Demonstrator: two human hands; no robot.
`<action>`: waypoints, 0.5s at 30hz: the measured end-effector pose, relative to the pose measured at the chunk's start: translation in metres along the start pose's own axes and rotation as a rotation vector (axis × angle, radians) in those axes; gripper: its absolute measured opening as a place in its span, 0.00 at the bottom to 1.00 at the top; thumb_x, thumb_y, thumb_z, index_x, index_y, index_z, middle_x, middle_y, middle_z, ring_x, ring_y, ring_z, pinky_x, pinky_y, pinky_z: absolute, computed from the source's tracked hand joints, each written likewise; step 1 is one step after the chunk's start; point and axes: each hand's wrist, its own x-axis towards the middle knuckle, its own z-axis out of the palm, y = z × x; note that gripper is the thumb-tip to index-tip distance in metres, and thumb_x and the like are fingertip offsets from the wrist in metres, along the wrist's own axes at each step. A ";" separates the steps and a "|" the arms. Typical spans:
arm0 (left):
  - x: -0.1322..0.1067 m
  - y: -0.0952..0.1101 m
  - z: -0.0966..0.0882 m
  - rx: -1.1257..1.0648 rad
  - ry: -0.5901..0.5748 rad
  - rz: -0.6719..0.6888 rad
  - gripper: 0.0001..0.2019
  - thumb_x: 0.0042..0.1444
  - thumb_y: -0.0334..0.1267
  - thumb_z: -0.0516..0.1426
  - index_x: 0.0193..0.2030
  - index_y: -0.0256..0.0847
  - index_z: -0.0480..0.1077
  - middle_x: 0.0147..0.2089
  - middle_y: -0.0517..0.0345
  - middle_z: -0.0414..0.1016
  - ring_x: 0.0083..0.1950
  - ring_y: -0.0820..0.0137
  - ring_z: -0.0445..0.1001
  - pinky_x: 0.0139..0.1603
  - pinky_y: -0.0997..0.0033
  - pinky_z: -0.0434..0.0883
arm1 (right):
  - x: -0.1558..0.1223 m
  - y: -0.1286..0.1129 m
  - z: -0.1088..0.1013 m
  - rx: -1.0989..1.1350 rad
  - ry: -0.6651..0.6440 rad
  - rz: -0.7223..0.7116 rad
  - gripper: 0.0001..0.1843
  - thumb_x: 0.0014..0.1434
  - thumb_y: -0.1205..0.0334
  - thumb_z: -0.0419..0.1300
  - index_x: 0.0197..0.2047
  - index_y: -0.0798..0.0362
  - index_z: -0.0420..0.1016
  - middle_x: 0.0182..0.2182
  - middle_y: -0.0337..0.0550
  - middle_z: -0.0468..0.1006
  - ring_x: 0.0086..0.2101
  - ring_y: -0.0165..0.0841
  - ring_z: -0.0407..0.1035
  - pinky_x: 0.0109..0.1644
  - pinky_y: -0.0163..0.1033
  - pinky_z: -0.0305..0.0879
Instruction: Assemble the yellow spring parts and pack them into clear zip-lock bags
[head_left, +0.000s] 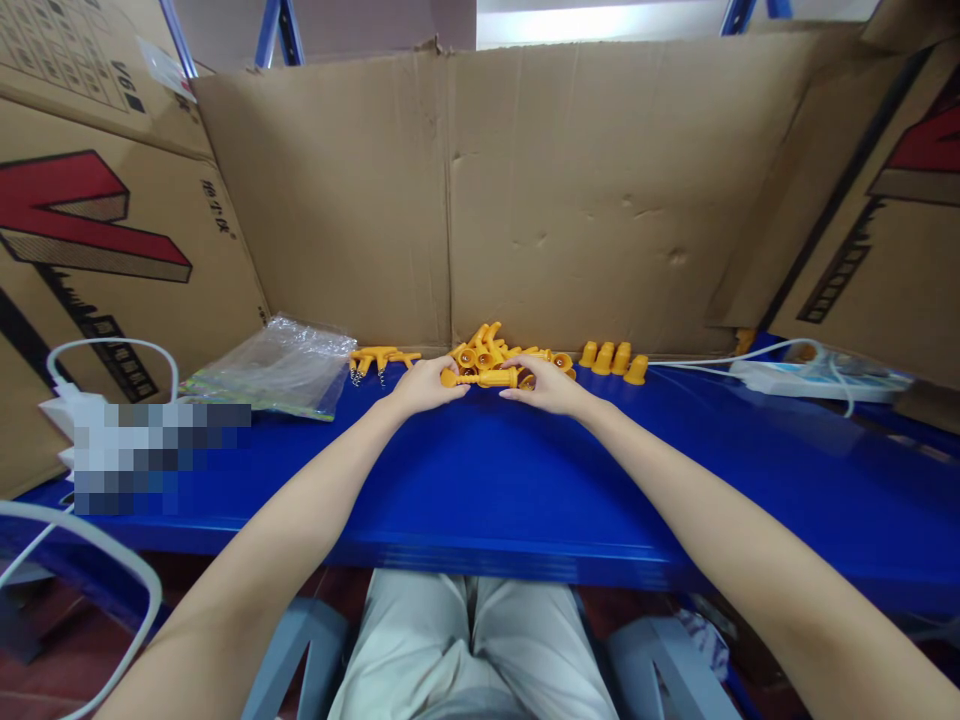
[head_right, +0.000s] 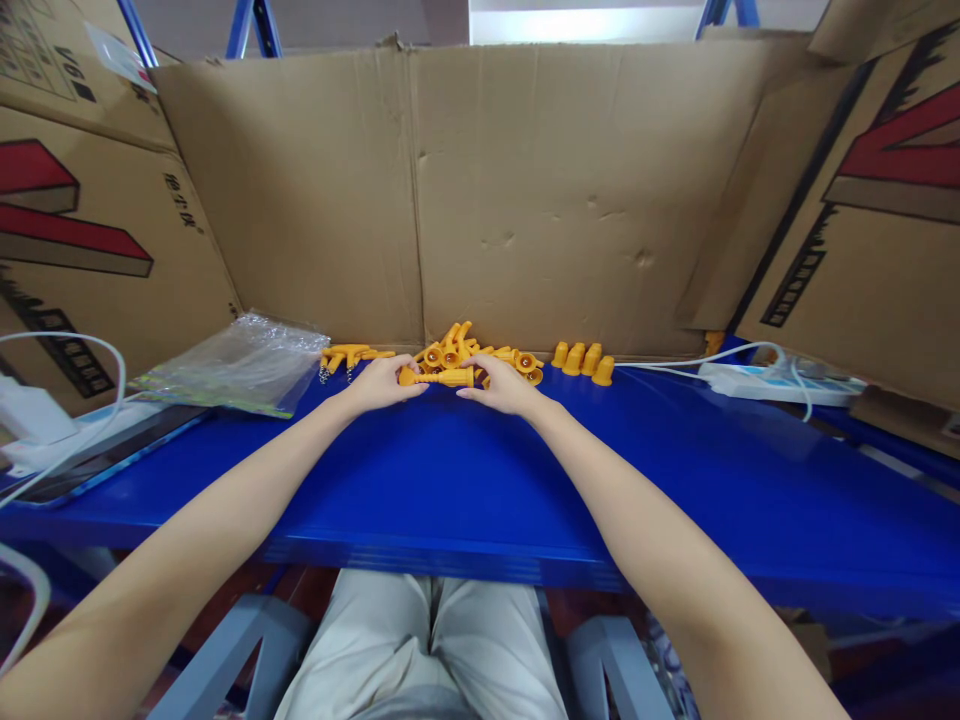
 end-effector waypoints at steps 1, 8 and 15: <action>0.000 0.000 0.000 -0.009 -0.002 -0.002 0.16 0.46 0.50 0.57 0.36 0.41 0.69 0.25 0.61 0.71 0.28 0.70 0.68 0.29 0.73 0.60 | 0.000 -0.001 0.000 -0.061 0.009 -0.053 0.22 0.48 0.55 0.65 0.45 0.54 0.72 0.45 0.50 0.75 0.45 0.40 0.70 0.49 0.46 0.64; -0.001 0.002 0.001 -0.055 0.007 0.011 0.16 0.45 0.49 0.58 0.36 0.41 0.69 0.23 0.61 0.70 0.27 0.70 0.68 0.30 0.73 0.60 | 0.001 -0.005 0.000 -0.101 -0.001 -0.012 0.19 0.51 0.53 0.62 0.43 0.57 0.73 0.33 0.46 0.77 0.31 0.34 0.70 0.38 0.41 0.66; -0.003 0.006 0.000 -0.034 0.010 0.022 0.15 0.46 0.49 0.58 0.36 0.40 0.70 0.24 0.60 0.72 0.28 0.68 0.69 0.30 0.72 0.60 | 0.003 0.002 0.003 0.206 -0.033 0.122 0.22 0.49 0.48 0.63 0.41 0.57 0.74 0.26 0.42 0.76 0.27 0.32 0.70 0.33 0.38 0.67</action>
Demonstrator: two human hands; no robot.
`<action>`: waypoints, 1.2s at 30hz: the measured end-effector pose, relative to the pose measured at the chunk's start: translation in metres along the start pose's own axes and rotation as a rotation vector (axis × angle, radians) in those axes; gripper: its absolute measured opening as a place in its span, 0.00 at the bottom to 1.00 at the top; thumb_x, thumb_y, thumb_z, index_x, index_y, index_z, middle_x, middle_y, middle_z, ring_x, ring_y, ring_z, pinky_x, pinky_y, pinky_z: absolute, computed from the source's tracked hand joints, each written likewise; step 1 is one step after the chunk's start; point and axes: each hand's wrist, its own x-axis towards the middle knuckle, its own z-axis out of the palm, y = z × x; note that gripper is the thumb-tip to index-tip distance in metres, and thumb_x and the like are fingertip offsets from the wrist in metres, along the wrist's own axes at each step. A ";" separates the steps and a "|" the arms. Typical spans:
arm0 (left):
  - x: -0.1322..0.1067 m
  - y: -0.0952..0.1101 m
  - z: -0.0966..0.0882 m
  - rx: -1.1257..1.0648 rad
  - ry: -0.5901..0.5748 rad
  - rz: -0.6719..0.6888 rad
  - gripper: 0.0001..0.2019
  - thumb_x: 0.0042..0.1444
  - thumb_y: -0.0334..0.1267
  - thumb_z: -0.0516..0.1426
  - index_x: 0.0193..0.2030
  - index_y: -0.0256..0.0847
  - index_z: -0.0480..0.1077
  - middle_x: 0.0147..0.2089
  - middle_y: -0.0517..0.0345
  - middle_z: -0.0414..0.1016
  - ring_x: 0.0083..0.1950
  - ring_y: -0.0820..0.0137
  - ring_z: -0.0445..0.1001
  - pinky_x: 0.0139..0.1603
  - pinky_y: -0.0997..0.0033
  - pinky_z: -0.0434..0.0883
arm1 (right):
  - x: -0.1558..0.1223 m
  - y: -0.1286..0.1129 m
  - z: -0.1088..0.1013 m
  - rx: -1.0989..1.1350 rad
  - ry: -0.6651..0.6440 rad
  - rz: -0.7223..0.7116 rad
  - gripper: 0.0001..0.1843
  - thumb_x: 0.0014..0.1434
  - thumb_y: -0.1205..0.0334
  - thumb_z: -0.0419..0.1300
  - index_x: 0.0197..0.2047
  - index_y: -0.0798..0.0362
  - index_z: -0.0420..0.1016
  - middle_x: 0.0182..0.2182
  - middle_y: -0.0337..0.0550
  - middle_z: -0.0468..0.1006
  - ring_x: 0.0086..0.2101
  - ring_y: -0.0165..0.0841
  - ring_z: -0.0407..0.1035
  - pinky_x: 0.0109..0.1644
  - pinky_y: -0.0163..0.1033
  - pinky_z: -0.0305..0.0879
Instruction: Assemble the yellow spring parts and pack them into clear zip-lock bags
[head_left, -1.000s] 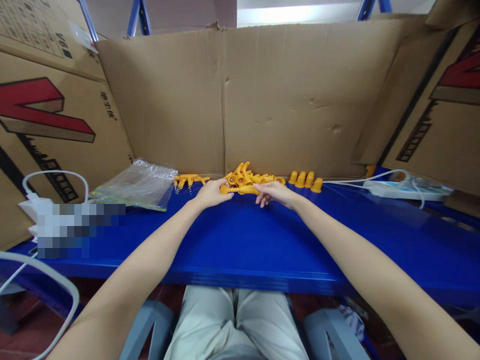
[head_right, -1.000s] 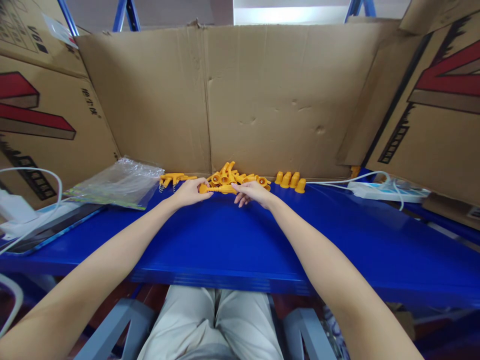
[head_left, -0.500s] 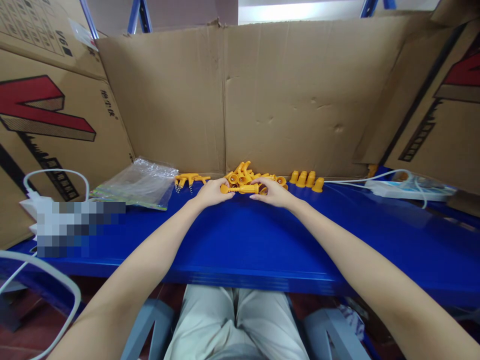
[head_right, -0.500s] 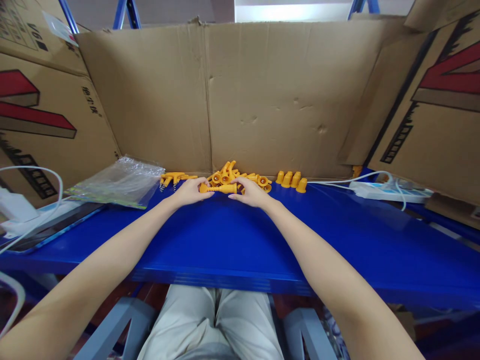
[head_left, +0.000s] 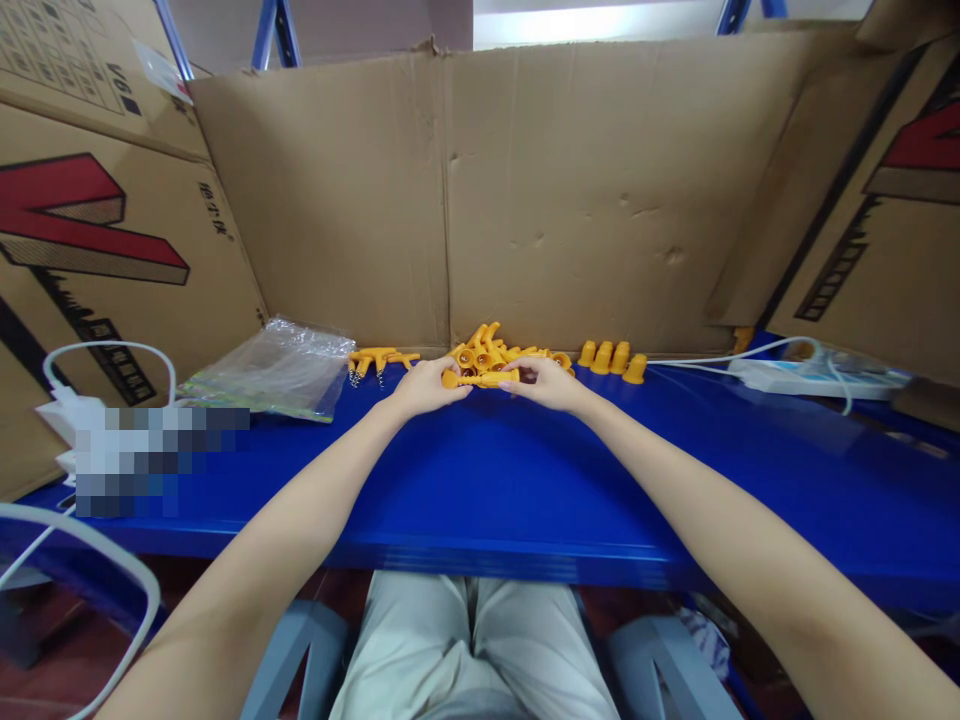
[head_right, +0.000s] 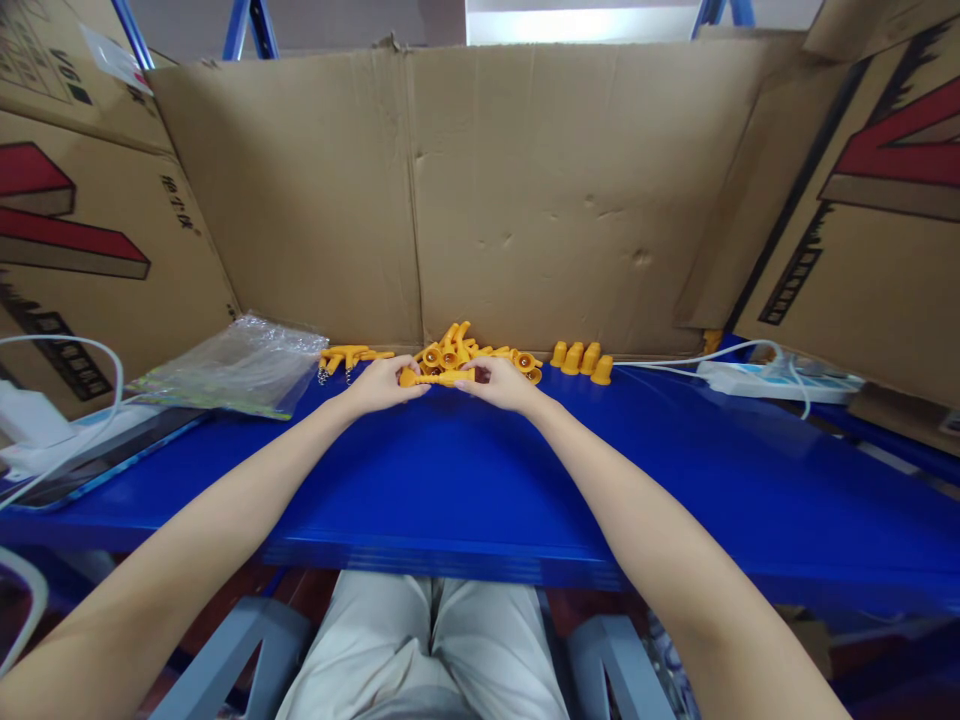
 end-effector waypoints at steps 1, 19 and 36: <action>0.000 0.000 0.000 0.000 0.001 0.001 0.15 0.46 0.49 0.58 0.36 0.41 0.70 0.25 0.60 0.72 0.28 0.68 0.69 0.30 0.73 0.60 | 0.000 -0.001 0.000 0.061 -0.008 0.031 0.22 0.48 0.48 0.64 0.40 0.56 0.74 0.25 0.41 0.76 0.26 0.32 0.71 0.33 0.38 0.67; 0.000 0.000 0.000 0.015 -0.011 0.028 0.15 0.47 0.50 0.58 0.36 0.41 0.69 0.26 0.59 0.72 0.28 0.69 0.69 0.29 0.73 0.59 | -0.003 -0.027 0.003 0.293 0.023 0.359 0.13 0.52 0.55 0.64 0.32 0.57 0.73 0.24 0.43 0.78 0.19 0.27 0.69 0.28 0.35 0.70; 0.003 -0.008 0.004 -0.046 -0.027 0.022 0.14 0.46 0.49 0.58 0.33 0.41 0.68 0.22 0.63 0.69 0.25 0.72 0.67 0.28 0.74 0.58 | -0.005 -0.022 -0.020 0.403 -0.023 0.482 0.21 0.56 0.47 0.59 0.45 0.55 0.73 0.43 0.52 0.78 0.27 0.32 0.75 0.29 0.33 0.70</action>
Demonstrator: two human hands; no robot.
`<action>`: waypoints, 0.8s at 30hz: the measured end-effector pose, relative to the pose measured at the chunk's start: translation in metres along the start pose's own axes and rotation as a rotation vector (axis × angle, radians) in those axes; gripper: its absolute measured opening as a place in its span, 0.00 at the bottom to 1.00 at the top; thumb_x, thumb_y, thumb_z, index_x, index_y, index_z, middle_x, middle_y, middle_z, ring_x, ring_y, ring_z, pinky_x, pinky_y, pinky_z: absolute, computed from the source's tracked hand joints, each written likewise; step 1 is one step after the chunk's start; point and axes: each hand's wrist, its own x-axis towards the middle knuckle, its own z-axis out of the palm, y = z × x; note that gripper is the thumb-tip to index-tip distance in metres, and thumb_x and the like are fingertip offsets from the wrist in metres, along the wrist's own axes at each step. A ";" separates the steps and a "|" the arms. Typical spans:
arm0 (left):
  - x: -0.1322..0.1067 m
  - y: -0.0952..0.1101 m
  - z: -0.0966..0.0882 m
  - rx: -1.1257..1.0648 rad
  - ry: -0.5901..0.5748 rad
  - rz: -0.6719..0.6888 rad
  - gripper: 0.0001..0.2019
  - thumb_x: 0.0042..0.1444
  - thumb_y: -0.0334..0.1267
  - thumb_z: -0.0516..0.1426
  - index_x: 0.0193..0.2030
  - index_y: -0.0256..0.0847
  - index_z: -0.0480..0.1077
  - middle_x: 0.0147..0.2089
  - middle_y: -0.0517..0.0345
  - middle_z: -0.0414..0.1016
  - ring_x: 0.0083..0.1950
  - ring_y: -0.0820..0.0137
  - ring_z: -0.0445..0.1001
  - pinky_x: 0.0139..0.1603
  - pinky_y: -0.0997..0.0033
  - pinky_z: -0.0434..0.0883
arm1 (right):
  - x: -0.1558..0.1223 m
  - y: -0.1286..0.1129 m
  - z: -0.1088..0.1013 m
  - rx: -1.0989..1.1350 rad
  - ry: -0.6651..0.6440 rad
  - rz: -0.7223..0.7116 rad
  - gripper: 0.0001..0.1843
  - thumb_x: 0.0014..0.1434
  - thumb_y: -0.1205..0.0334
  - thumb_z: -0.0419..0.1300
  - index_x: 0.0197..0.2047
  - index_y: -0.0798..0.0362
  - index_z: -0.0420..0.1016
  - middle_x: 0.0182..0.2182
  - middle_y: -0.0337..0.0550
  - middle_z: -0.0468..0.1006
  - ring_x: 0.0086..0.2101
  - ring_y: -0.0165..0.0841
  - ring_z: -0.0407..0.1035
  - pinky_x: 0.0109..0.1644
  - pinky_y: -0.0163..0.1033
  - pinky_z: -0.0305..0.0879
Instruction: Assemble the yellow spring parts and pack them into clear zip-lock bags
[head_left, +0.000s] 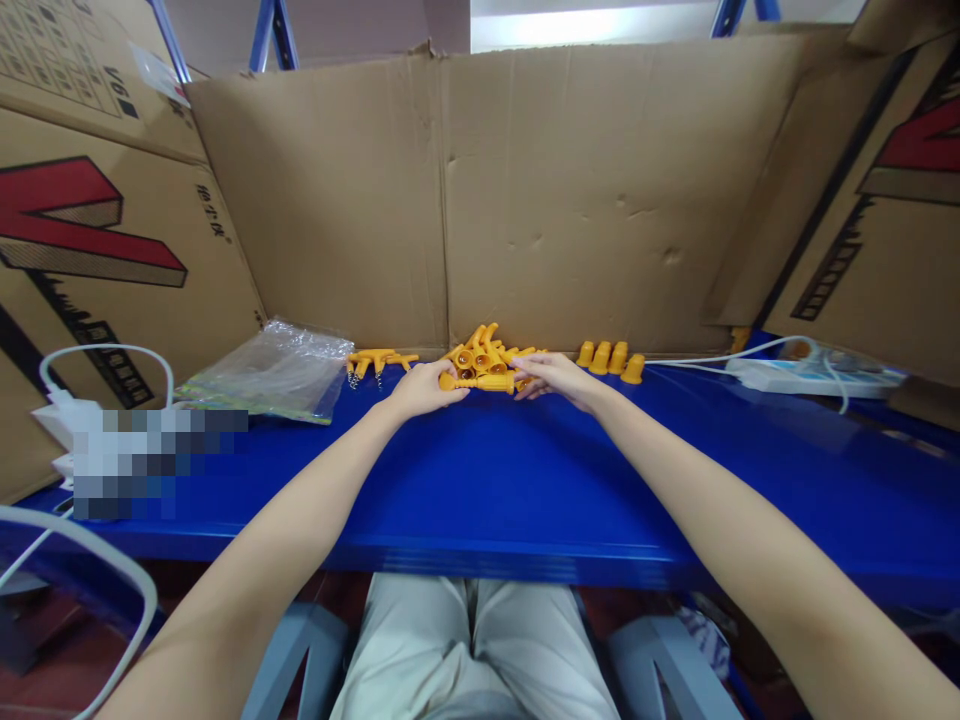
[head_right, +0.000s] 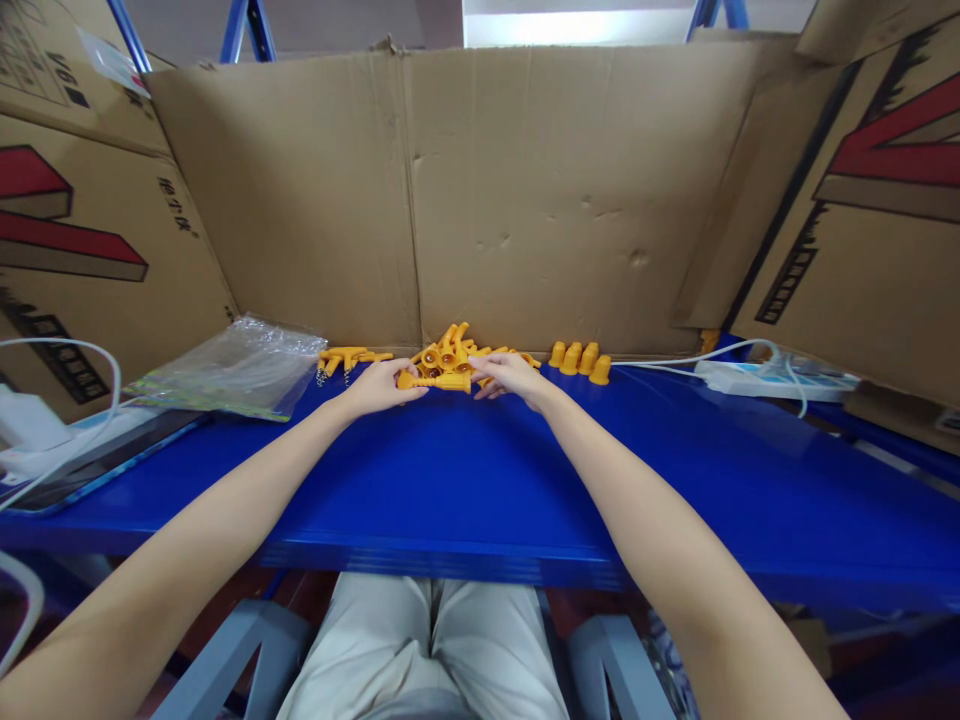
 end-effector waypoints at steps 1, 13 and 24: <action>0.000 0.000 0.000 0.001 0.000 0.003 0.14 0.46 0.49 0.58 0.33 0.41 0.68 0.22 0.63 0.70 0.25 0.71 0.67 0.28 0.74 0.58 | 0.000 0.000 -0.001 -0.013 -0.026 -0.012 0.20 0.54 0.50 0.61 0.45 0.55 0.73 0.42 0.51 0.78 0.27 0.31 0.75 0.29 0.32 0.70; -0.002 0.006 -0.002 -0.018 -0.019 -0.018 0.14 0.46 0.49 0.58 0.34 0.41 0.68 0.21 0.63 0.70 0.27 0.69 0.69 0.28 0.73 0.59 | 0.001 0.006 0.006 0.080 -0.142 -0.014 0.17 0.51 0.62 0.66 0.44 0.56 0.71 0.40 0.49 0.78 0.32 0.31 0.76 0.34 0.33 0.73; 0.000 0.001 0.001 0.022 -0.003 -0.002 0.15 0.46 0.50 0.58 0.34 0.41 0.68 0.23 0.62 0.71 0.27 0.70 0.69 0.28 0.73 0.58 | 0.002 0.005 0.007 0.125 -0.118 -0.005 0.11 0.52 0.65 0.64 0.40 0.56 0.73 0.35 0.46 0.79 0.31 0.30 0.75 0.36 0.34 0.73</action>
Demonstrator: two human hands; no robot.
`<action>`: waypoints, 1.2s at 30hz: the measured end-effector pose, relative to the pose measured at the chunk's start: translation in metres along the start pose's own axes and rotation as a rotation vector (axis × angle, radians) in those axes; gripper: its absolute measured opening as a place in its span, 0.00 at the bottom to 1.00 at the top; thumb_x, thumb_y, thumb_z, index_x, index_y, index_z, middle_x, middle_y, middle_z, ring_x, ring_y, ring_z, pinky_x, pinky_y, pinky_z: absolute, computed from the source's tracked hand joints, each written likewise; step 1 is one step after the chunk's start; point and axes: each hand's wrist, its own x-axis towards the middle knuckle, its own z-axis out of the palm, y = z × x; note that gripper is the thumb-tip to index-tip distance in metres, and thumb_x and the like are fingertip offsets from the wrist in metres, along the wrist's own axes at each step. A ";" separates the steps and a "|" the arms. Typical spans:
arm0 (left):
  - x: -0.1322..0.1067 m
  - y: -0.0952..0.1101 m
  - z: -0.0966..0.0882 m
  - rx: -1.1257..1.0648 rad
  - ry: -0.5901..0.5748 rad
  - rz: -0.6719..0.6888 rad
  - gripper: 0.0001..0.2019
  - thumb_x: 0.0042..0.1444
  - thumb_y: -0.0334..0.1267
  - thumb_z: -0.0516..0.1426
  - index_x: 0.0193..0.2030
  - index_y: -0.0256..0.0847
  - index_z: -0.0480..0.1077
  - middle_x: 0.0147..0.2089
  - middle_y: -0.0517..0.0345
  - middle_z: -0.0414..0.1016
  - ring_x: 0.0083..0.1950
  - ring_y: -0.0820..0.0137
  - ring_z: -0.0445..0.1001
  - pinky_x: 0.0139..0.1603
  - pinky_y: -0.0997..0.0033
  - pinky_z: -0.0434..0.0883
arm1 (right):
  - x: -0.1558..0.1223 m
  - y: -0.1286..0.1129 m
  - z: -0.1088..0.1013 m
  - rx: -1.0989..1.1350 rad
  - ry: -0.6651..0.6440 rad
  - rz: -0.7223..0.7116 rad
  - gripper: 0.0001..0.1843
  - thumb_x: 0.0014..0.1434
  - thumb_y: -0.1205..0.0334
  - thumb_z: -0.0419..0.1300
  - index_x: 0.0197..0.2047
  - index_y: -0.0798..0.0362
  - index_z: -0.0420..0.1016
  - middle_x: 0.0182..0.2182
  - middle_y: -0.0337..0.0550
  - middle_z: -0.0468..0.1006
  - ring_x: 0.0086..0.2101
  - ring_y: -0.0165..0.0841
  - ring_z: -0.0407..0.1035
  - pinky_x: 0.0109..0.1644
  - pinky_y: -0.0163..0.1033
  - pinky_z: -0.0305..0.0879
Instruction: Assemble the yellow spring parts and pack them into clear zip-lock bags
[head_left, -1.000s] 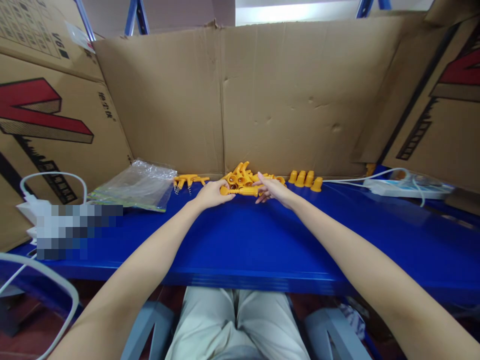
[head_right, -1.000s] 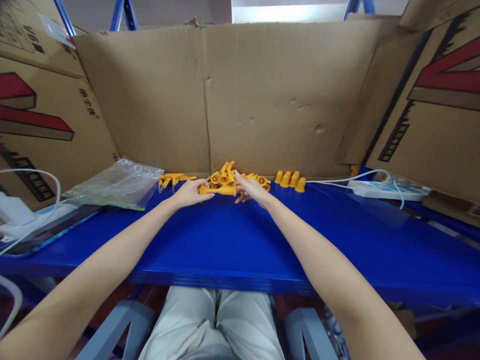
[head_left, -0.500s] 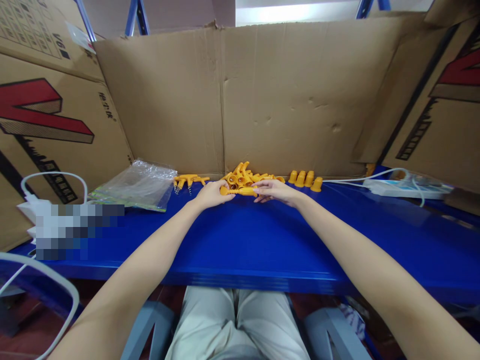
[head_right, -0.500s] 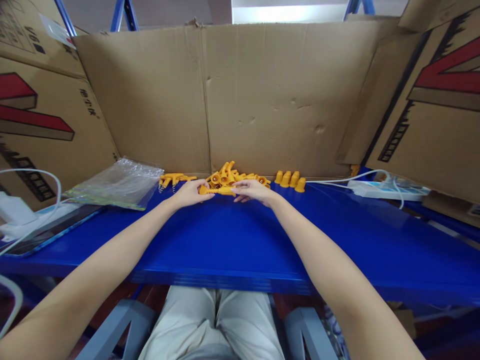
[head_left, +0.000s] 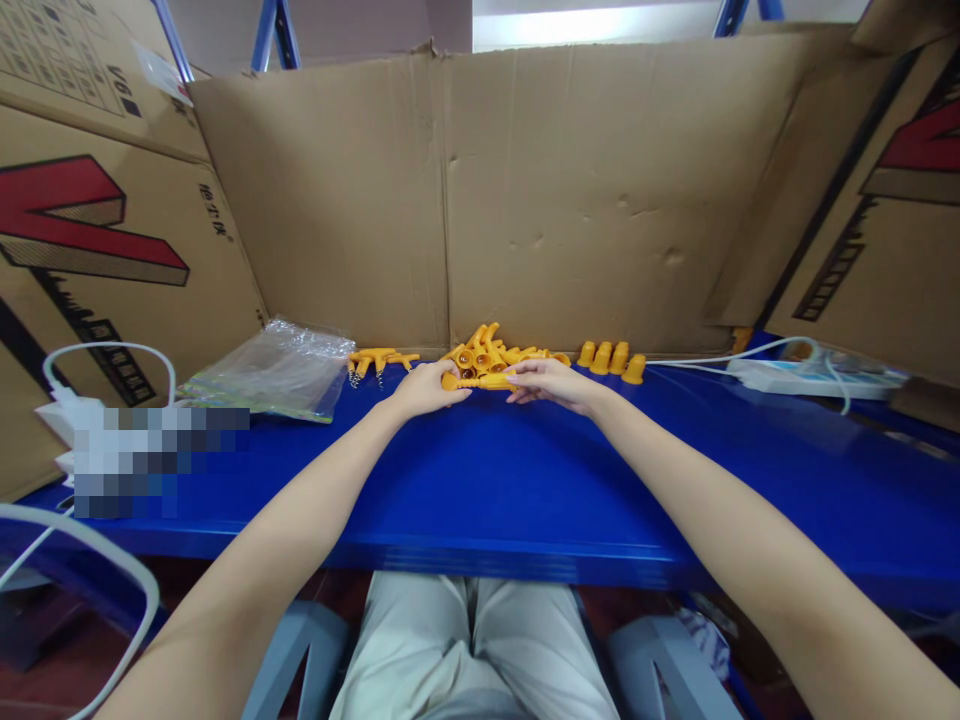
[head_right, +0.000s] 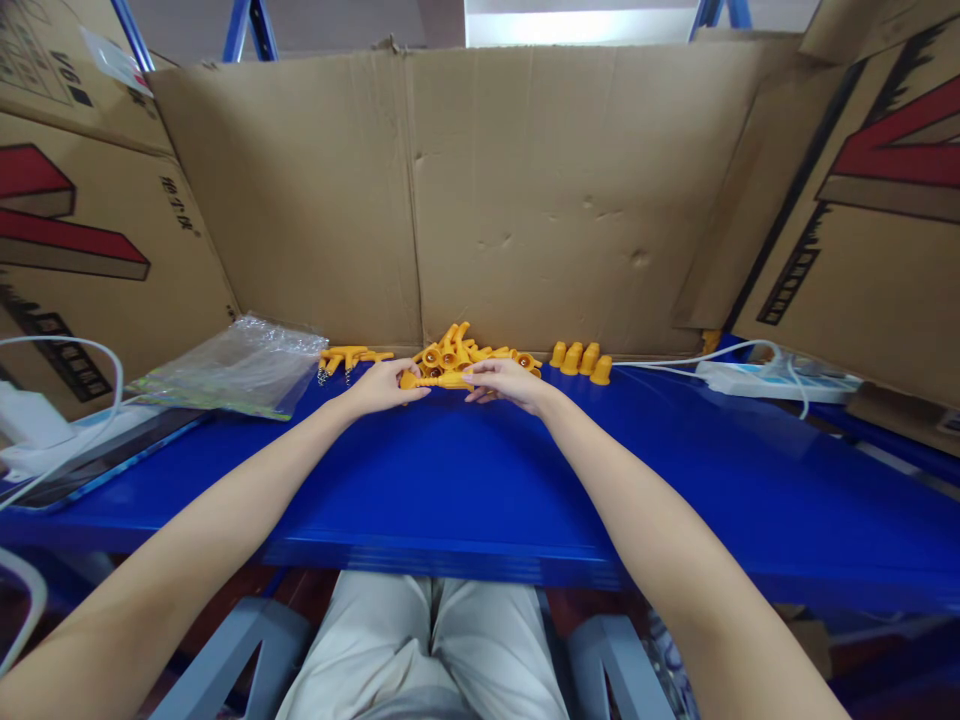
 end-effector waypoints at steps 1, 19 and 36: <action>0.000 0.000 0.000 0.001 -0.001 0.001 0.15 0.46 0.50 0.58 0.34 0.41 0.68 0.24 0.62 0.71 0.28 0.70 0.69 0.28 0.73 0.58 | 0.000 0.000 0.000 0.005 0.001 0.002 0.11 0.52 0.65 0.64 0.40 0.56 0.73 0.35 0.46 0.79 0.30 0.30 0.75 0.36 0.34 0.73; 0.001 -0.006 0.000 -0.015 0.120 -0.022 0.29 0.55 0.53 0.51 0.59 0.40 0.55 0.36 0.56 0.72 0.33 0.68 0.71 0.34 0.70 0.64 | 0.003 -0.020 -0.010 0.211 0.261 -0.296 0.12 0.51 0.67 0.62 0.39 0.53 0.65 0.38 0.44 0.77 0.34 0.30 0.75 0.45 0.40 0.71; 0.002 -0.009 0.008 0.133 -0.179 0.076 0.12 0.54 0.43 0.52 0.31 0.39 0.73 0.27 0.56 0.74 0.29 0.68 0.70 0.32 0.71 0.62 | 0.059 -0.005 0.013 -1.312 0.440 -0.571 0.24 0.56 0.76 0.44 0.54 0.58 0.66 0.58 0.53 0.64 0.50 0.43 0.64 0.53 0.50 0.60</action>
